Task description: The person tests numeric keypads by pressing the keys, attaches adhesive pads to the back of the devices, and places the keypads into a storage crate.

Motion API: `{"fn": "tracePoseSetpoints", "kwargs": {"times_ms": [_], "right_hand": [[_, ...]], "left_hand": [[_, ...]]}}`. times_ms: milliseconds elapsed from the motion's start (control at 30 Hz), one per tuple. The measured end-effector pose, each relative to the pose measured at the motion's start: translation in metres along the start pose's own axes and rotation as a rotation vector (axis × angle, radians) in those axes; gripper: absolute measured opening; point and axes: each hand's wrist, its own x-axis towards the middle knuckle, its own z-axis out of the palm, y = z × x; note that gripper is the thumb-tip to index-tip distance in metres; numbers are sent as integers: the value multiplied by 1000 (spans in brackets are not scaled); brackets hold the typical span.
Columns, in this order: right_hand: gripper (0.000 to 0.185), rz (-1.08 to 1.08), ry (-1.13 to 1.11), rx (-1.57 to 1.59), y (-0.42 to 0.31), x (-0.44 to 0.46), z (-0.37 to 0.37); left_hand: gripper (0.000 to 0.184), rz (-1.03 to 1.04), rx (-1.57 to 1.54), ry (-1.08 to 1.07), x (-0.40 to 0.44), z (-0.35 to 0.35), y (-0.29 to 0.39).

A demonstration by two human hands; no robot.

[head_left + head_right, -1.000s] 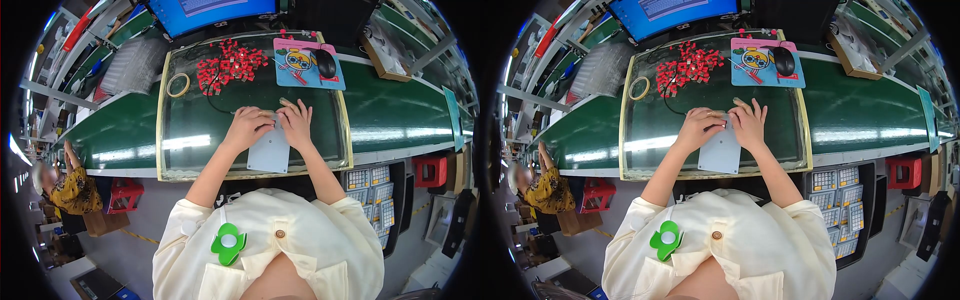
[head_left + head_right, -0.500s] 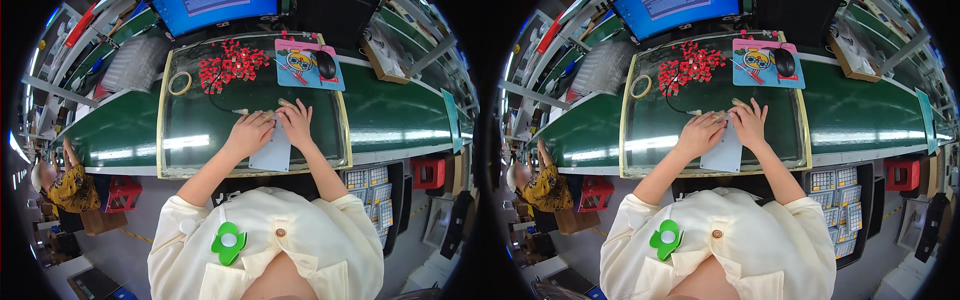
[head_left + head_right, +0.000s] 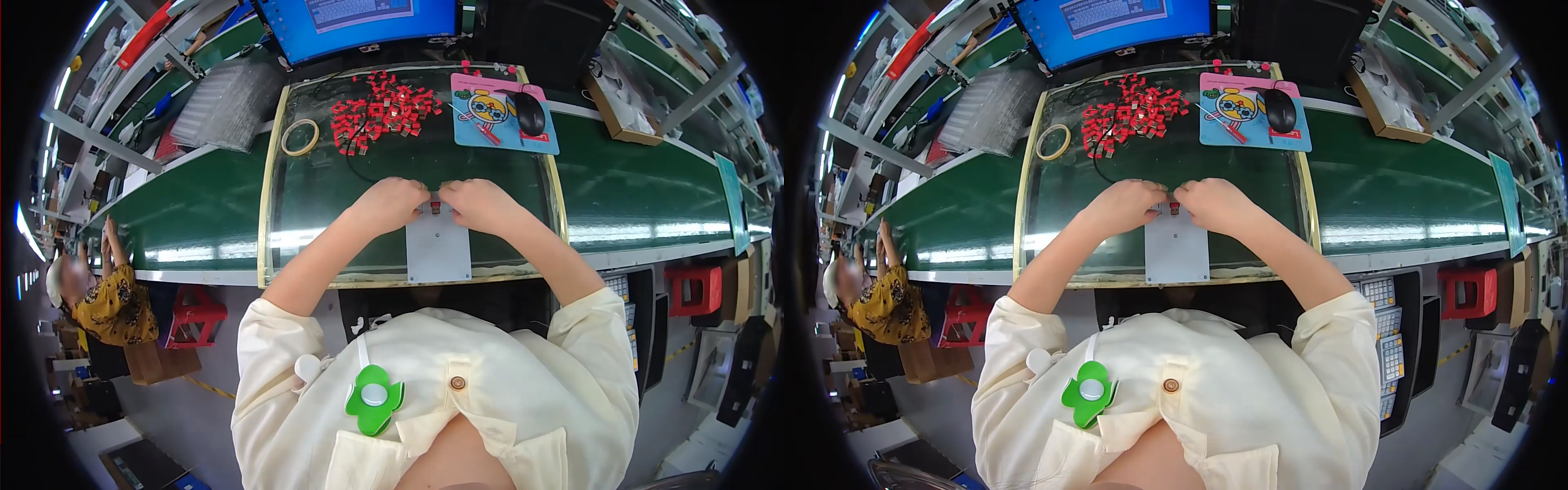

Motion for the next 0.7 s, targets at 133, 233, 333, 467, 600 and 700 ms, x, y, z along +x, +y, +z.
{"fn": "tracePoseSetpoints", "kwargs": {"times_ms": [133,233,333,467,600,700], "right_hand": [[27,-92,-62,-19,-1,6,-2],[25,-153,-21,-9,4,5,1],[22,-183,113,47,9,-1,6],[23,-113,352,289,15,-6,24],[28,3,480,592,4,-16,36],[27,98,520,766,-6,-15,53]], "left_hand": [[33,-12,22,9,-4,2,4],[36,-1,77,73,-9,10,6],[36,112,97,333,-14,28,-2],[36,157,59,505,-22,52,-4],[37,-11,-229,506,-33,61,-8],[56,-146,-300,646,-46,64,14]]}}
